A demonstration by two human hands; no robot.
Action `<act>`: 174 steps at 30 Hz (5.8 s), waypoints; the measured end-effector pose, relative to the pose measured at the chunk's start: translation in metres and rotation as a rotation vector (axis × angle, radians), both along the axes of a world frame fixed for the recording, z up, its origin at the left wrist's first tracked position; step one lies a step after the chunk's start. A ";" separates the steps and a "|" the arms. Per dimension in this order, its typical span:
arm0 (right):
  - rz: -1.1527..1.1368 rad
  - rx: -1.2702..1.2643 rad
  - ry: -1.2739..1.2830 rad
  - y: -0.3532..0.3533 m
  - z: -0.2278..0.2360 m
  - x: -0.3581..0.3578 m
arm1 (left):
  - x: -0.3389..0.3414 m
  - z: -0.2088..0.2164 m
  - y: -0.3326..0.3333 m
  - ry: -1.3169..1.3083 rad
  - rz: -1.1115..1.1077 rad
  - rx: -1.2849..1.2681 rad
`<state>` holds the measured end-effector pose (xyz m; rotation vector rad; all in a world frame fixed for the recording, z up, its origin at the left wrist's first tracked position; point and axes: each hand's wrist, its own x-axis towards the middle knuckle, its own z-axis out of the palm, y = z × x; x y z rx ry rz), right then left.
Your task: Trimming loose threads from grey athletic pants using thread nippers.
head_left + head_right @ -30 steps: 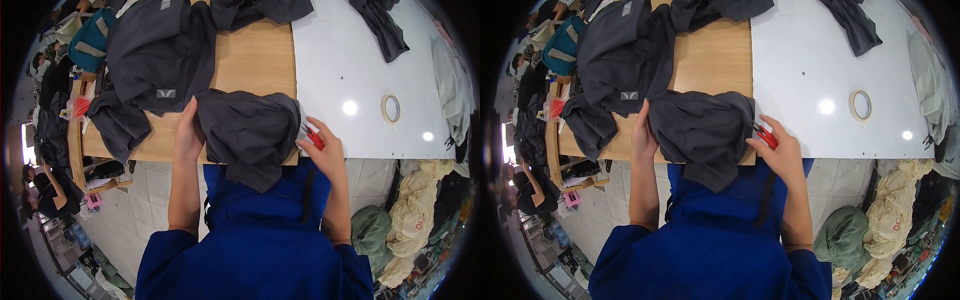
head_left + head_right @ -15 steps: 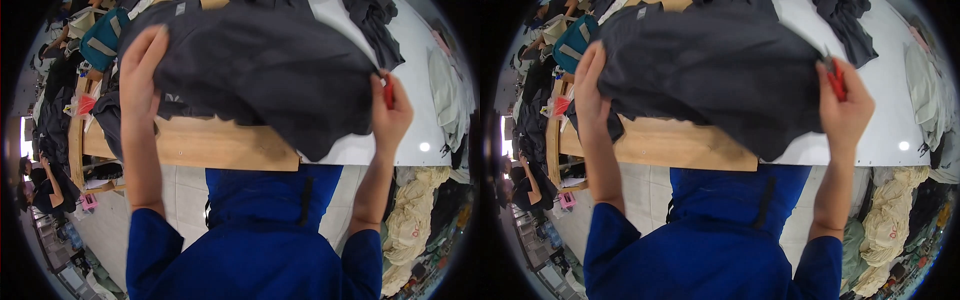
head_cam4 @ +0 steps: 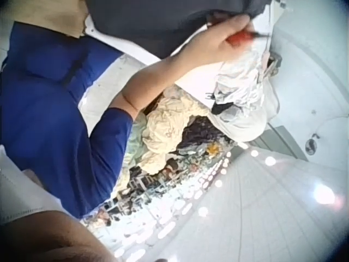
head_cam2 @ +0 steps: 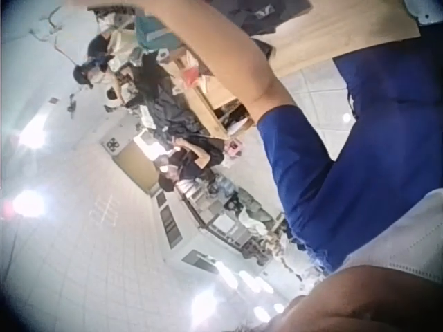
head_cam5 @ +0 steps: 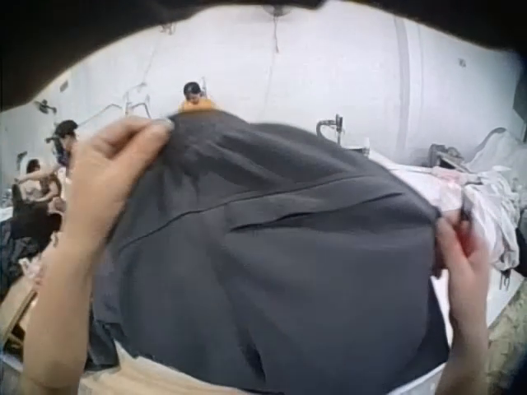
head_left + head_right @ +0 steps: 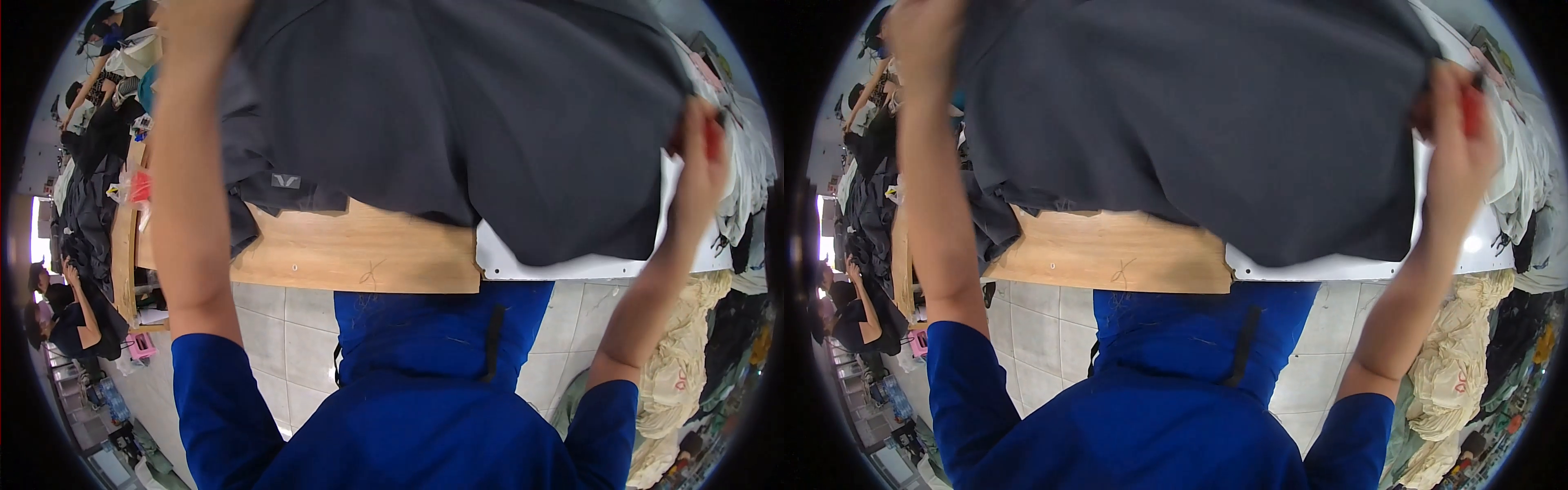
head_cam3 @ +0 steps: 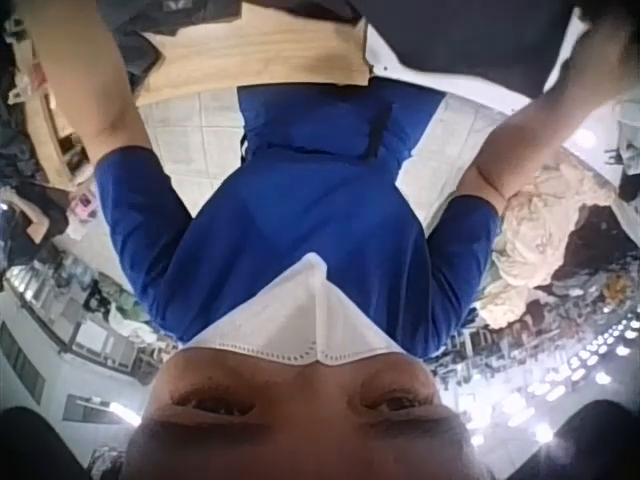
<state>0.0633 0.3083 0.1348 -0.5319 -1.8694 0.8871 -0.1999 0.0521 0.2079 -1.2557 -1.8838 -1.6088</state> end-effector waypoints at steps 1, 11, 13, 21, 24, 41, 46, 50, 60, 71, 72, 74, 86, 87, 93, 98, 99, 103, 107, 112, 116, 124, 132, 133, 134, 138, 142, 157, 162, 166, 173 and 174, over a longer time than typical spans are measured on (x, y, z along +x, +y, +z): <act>0.047 -0.111 -0.092 -0.001 -0.013 -0.024 | -0.014 -0.017 0.010 0.198 0.129 -0.065; 0.166 -0.531 -0.521 -0.012 -0.146 0.025 | 0.003 -0.180 -0.041 -0.513 -0.118 -0.264; 0.161 -0.586 -0.535 -0.014 -0.166 0.039 | 0.022 -0.210 -0.060 -0.688 -0.071 -0.268; -0.063 -0.685 -0.370 -0.035 -0.195 0.041 | 0.109 -0.271 -0.043 -0.545 -0.065 -0.448; 0.005 -0.648 -0.338 -0.041 -0.196 0.034 | 0.130 -0.267 -0.029 -0.394 0.116 -0.705; 0.257 -0.845 -0.431 -0.046 -0.167 0.052 | 0.067 -0.283 -0.090 -0.856 0.286 -0.335; 0.415 -0.779 -0.522 -0.071 -0.176 0.000 | 0.046 -0.294 -0.056 -0.947 0.249 -0.325; 0.449 -0.681 -0.709 -0.048 -0.160 -0.031 | 0.012 -0.250 -0.040 -1.197 -0.191 -0.140; 0.428 -0.412 0.341 -0.009 -0.074 0.017 | 0.020 -0.090 -0.074 -0.387 -0.636 0.399; 0.133 -0.650 -0.648 -0.038 -0.174 0.101 | 0.058 -0.240 -0.131 -1.210 0.062 0.115; 0.062 -0.731 -0.587 -0.042 -0.175 0.101 | 0.060 -0.244 -0.126 -1.212 0.062 0.115; 0.027 -0.785 -0.551 -0.047 -0.178 0.089 | 0.065 -0.249 -0.115 -1.375 -0.039 0.015; 0.082 -0.685 -0.419 -0.097 -0.201 0.000 | 0.101 -0.271 -0.036 -1.530 -0.203 -0.113; 0.075 -0.667 -0.413 -0.095 -0.205 0.000 | 0.104 -0.269 -0.036 -1.526 -0.207 -0.135; 0.109 -0.798 -0.381 -0.088 -0.199 0.006 | 0.106 -0.263 -0.040 -1.509 -0.258 -0.190; 0.091 -0.833 -0.374 -0.091 -0.196 0.008 | 0.121 -0.268 -0.030 -1.427 -0.276 -0.185; 0.070 -0.843 -0.370 -0.091 -0.196 0.009 | 0.123 -0.271 -0.029 -1.373 -0.275 -0.218; 0.282 -0.923 -0.339 -0.097 -0.184 0.022 | 0.125 -0.272 -0.033 -1.386 -0.426 -0.237; 0.805 -1.126 -0.520 -0.131 -0.166 0.034 | 0.138 -0.273 -0.037 -1.230 -0.609 -0.460; 0.763 -1.286 -0.170 -0.133 -0.150 0.025 | 0.108 -0.266 -0.035 -1.451 -0.698 -0.281; 0.341 -1.041 -0.046 -0.085 -0.152 0.014 | 0.037 -0.171 -0.050 -1.279 -0.511 0.283; 0.033 -0.186 -1.133 -0.050 -0.188 0.002 | -0.081 -0.111 -0.122 -0.515 0.013 0.816; 1.031 0.523 -0.369 -0.057 -0.002 0.013 | -0.066 -0.219 -0.176 -0.233 0.923 -0.158; 1.071 0.506 -0.375 -0.054 0.009 0.015 | -0.066 -0.234 -0.185 -0.315 0.932 -0.160; 1.099 0.487 -0.386 -0.051 0.016 0.013 | -0.073 -0.245 -0.183 -0.334 0.932 -0.160; 1.231 0.442 -0.408 -0.056 0.043 -0.002 | -0.075 -0.271 -0.183 -0.581 1.024 -0.184; 1.379 0.406 -0.386 -0.065 0.059 -0.030 | -0.070 -0.302 -0.193 -0.749 0.899 0.002; 1.857 0.115 -0.233 -0.121 0.067 -0.109 | -0.036 -0.312 -0.174 -0.697 0.914 -0.148; 1.961 0.049 -0.160 -0.163 0.066 -0.124 | -0.049 -0.269 -0.216 -0.242 1.088 -0.038; 2.086 -0.013 -0.092 -0.199 0.056 -0.153 | -0.108 -0.259 -0.300 -0.154 1.310 0.153; 2.284 -0.623 -0.486 -0.323 0.008 -0.174 | -0.225 -0.256 -0.426 -0.099 1.309 0.233; 2.594 -0.840 -0.444 -0.332 0.002 -0.182 | -0.238 -0.251 -0.431 -0.120 1.364 0.109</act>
